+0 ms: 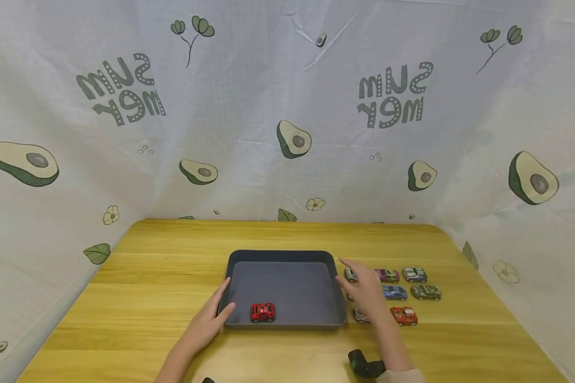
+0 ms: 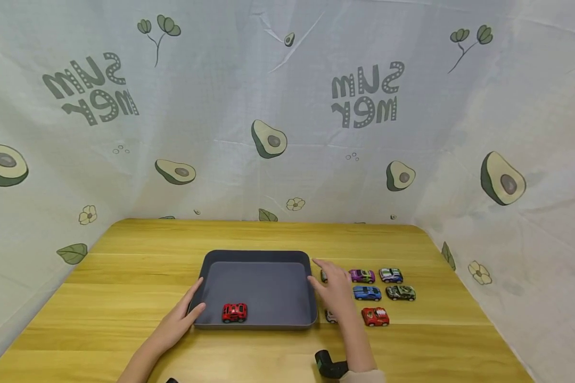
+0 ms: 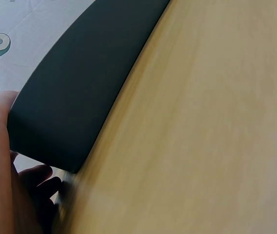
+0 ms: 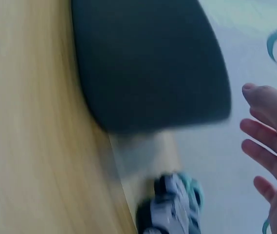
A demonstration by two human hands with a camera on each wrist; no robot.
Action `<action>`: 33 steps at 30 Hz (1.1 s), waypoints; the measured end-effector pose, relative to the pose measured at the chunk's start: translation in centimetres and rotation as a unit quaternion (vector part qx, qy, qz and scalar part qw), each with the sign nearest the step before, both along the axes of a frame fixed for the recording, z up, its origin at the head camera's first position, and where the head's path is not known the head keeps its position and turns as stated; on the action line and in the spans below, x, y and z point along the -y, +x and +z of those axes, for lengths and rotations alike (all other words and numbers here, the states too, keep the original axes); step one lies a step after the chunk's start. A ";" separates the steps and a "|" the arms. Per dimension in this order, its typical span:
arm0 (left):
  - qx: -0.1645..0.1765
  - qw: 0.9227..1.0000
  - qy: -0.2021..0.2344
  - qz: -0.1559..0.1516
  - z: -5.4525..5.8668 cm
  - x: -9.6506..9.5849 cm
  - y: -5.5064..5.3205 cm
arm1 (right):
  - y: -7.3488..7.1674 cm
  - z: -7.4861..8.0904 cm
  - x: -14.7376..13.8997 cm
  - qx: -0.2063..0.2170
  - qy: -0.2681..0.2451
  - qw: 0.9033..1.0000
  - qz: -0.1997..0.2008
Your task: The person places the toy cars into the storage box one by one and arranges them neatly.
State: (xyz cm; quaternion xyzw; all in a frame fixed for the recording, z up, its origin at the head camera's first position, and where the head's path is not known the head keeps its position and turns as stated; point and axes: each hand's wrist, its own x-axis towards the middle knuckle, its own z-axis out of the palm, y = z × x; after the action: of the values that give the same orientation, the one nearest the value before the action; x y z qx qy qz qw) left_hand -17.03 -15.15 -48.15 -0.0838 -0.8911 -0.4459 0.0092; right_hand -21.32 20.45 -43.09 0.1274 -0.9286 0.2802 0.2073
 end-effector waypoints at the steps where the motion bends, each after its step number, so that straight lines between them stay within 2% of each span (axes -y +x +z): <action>1: 0.003 1.000 0.002 0.000 0.0 0.0 0.0 | 0.0 0.0 -0.4 0.001 0.005 1.000 -0.013; 7: 0.017 1.000 0.012 -0.003 0.1 0.0 -0.1 | -0.1 0.0 -3.3 0.039 0.010 0.997 -0.064; 14: 0.024 1.000 0.005 -0.002 0.0 0.1 -0.1 | 0.4 -0.3 -6.5 0.027 0.003 0.994 -0.109; 19: 0.026 1.000 0.003 -0.001 -0.1 0.2 0.0 | 1.0 -0.6 -8.5 0.052 0.014 0.987 -0.149; 23: 0.022 1.000 0.005 0.000 0.0 0.2 0.0 | 1.4 -0.7 -10.1 0.075 0.001 0.984 -0.160; 28: 0.024 1.000 0.005 0.001 -0.1 0.2 -0.1 | 2.1 -1.3 -11.9 0.115 -0.040 0.977 -0.174; 33: 0.026 1.000 0.004 -0.001 -0.2 0.1 -0.1 | 2.6 -2.2 -13.6 0.113 -0.054 0.974 -0.190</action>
State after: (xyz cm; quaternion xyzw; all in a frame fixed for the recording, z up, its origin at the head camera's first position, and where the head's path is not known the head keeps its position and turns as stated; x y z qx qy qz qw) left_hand -17.11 -15.27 -48.30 -0.0727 -0.8891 -0.4516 -0.0141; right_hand -18.76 34.03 -45.27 -0.0954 -0.9367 0.2978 0.1575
